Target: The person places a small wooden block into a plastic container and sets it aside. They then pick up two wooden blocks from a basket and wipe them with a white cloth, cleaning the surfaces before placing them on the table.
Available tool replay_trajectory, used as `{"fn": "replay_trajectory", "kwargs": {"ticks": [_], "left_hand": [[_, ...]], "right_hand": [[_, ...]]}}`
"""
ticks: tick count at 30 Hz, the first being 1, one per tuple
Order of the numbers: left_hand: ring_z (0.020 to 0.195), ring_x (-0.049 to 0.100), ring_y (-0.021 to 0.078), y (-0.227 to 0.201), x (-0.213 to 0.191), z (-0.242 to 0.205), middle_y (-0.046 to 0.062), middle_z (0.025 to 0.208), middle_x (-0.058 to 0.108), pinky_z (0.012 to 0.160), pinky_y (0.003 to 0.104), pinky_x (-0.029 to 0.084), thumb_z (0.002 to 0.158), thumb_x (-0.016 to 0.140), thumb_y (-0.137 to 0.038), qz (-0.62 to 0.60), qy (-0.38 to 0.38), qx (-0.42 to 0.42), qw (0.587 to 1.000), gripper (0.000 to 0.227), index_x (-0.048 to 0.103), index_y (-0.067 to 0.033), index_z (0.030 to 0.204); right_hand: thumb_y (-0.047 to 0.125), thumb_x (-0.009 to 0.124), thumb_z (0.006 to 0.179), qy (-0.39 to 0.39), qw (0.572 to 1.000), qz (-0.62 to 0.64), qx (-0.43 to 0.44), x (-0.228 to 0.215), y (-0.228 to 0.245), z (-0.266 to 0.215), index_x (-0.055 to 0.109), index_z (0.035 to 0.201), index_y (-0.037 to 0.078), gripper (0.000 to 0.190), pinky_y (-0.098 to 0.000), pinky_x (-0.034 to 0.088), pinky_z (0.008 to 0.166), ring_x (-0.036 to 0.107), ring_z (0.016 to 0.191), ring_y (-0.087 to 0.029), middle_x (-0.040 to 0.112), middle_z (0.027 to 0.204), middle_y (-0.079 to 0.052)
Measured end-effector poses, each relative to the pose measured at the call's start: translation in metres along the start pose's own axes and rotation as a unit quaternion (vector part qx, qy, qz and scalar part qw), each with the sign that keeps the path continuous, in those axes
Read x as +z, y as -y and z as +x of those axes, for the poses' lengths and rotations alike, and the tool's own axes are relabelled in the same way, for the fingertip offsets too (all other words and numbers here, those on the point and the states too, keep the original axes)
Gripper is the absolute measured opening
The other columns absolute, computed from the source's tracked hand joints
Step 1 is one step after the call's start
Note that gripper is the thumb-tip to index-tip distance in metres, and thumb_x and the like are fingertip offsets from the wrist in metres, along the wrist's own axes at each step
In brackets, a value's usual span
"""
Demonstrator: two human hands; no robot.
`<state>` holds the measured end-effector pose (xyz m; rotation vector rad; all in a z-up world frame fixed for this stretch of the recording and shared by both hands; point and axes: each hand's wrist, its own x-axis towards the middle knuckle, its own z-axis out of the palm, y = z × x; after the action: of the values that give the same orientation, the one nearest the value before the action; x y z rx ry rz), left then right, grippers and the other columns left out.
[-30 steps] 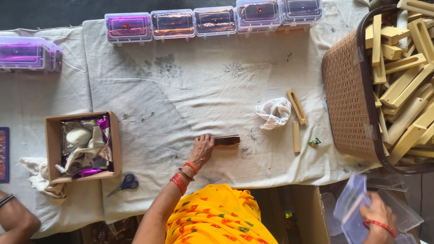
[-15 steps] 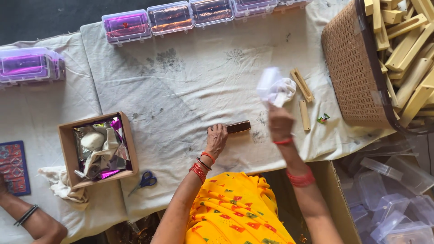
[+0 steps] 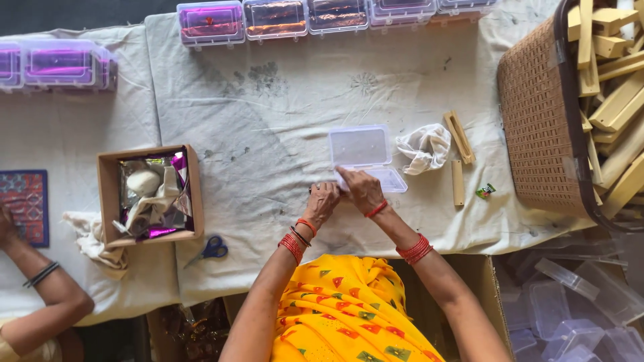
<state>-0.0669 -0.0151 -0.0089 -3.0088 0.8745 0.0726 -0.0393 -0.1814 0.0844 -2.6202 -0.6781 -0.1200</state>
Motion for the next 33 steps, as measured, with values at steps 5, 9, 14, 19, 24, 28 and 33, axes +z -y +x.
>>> {"fn": "replay_trajectory", "kwargs": {"ticks": [5, 9, 14, 19, 24, 28, 33], "left_hand": [[0.086, 0.064, 0.0232, -0.002, -0.011, -0.023, 0.010, 0.091, 0.065, 0.067, 0.041, 0.050, 0.071, 0.074, -0.013, -0.005, 0.026, -0.019, 0.999, 0.032, 0.064, -0.0043, 0.101], [0.082, 0.064, 0.0233, 0.006, -0.024, -0.066, 0.009, 0.088, 0.065, 0.065, 0.041, 0.050, 0.073, 0.071, -0.012, -0.011, -0.009, -0.035, 0.999, 0.032, 0.064, -0.0032, 0.103], [0.087, 0.067, 0.0284, 0.036, -0.040, -0.131, 0.012, 0.091, 0.068, 0.073, 0.045, 0.052, 0.074, 0.067, -0.005, -0.093, 0.011, -0.078, 0.993, 0.023, 0.062, -0.0051, 0.097], [0.084, 0.065, 0.0424, 0.056, -0.087, -0.153, 0.021, 0.086, 0.067, 0.071, 0.054, 0.051, 0.080, 0.073, -0.014, -0.322, 0.080, -0.131, 0.934, 0.023, 0.059, -0.0019, 0.094], [0.079, 0.066, 0.0406, 0.057, -0.141, -0.108, 0.017, 0.082, 0.068, 0.067, 0.052, 0.051, 0.084, 0.071, -0.016, -0.432, 0.097, -0.046, 0.895, 0.015, 0.062, -0.0058, 0.088], [0.077, 0.065, 0.0413, 0.052, -0.125, -0.050, 0.018, 0.080, 0.068, 0.066, 0.052, 0.050, 0.085, 0.071, -0.015, -0.426, 0.104, -0.011, 0.899, 0.011, 0.064, -0.0058, 0.087], [0.079, 0.067, 0.0407, 0.054, -0.050, 0.023, 0.019, 0.082, 0.068, 0.066, 0.050, 0.054, 0.079, 0.070, -0.010, -0.306, 0.065, 0.057, 0.948, 0.012, 0.062, -0.0040, 0.086]], "right_hand": [[0.019, 0.069, 0.095, 0.046, 0.985, 0.062, 0.155, -0.013, -0.014, 0.064, 0.058, 0.144, 0.020, 0.050, -0.0451, 0.060, 0.066, 0.072, 0.077, -0.033, 0.073, 0.090, -0.018], [0.002, 0.057, 0.091, 0.093, 0.932, 0.237, 0.258, 0.030, -0.092, 0.097, 0.073, 0.125, 0.015, 0.040, -0.0438, 0.066, 0.069, 0.077, 0.085, -0.028, 0.076, 0.106, -0.016], [-0.008, 0.044, 0.088, 0.060, 0.694, 0.525, 0.489, 0.043, -0.141, 0.089, 0.068, 0.121, -0.005, 0.042, -0.0553, 0.068, 0.085, 0.071, 0.098, -0.037, 0.065, 0.118, -0.021], [-0.009, 0.039, 0.083, -0.075, 0.459, 0.709, 0.529, 0.046, -0.158, 0.061, 0.057, 0.122, -0.014, 0.043, -0.0569, 0.066, 0.089, 0.069, 0.104, -0.046, 0.058, 0.124, -0.030], [-0.008, 0.056, 0.097, -0.048, 0.428, 0.730, 0.530, 0.029, -0.140, 0.036, 0.049, 0.129, -0.021, 0.036, -0.0463, 0.061, 0.097, 0.070, 0.112, -0.044, 0.053, 0.123, -0.030], [0.002, 0.067, 0.092, -0.026, 0.445, 0.723, 0.527, 0.001, -0.113, 0.025, 0.052, 0.122, -0.013, 0.037, -0.0443, 0.061, 0.093, 0.071, 0.109, -0.039, 0.057, 0.118, -0.023], [0.004, 0.079, 0.085, 0.032, 0.436, 0.749, 0.498, -0.023, -0.103, 0.019, 0.054, 0.112, -0.008, 0.039, -0.0339, 0.065, 0.089, 0.071, 0.107, -0.029, 0.063, 0.115, -0.020]]}}
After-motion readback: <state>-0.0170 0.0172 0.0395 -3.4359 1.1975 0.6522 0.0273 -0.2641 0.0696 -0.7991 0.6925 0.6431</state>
